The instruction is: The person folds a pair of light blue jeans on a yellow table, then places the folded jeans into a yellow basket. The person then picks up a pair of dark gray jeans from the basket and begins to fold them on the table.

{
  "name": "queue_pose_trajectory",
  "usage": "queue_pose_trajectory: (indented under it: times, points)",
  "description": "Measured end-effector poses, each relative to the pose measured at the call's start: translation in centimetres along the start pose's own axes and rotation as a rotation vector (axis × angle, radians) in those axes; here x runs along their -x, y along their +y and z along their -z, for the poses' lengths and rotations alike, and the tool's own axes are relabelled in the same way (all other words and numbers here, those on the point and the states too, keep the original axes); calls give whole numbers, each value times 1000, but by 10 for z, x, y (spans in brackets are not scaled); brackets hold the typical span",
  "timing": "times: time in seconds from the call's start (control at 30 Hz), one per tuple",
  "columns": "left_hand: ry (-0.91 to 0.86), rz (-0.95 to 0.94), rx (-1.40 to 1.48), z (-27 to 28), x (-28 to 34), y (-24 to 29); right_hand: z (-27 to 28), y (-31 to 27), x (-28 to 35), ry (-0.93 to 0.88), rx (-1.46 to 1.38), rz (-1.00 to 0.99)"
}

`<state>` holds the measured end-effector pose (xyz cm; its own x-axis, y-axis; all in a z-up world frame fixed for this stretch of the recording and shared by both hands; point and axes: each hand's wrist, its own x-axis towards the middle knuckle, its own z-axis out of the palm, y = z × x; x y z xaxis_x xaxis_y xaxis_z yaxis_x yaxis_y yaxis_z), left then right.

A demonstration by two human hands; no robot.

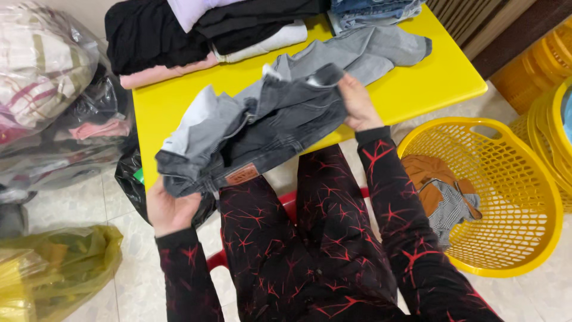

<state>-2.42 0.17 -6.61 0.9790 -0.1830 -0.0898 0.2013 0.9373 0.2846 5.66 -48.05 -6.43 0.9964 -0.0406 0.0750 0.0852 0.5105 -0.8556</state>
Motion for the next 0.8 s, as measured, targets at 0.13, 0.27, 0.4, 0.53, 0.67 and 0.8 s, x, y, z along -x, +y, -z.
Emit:
queue_pose_trajectory:
  times: [0.13,0.27,0.4,0.53,0.67,0.8]
  points:
    - [131,-245,-398,-3,-34,-41,10,16,-1,136,457,78]
    - [187,-927,-1497,-10,-13,-82,6,31,3,348,918,224]
    - [107,-866,-1627,-3,28,-87,5,40,34,340,709,236]
    - [144,-565,-1157,-4,20,-80,-13,21,36,346,728,295]
    - [258,-487,-1197,-3,19,-87,-24,17,49,305,732,317]
    - [167,-372,-765,-25,4,-74,-16,15,48,229,717,369]
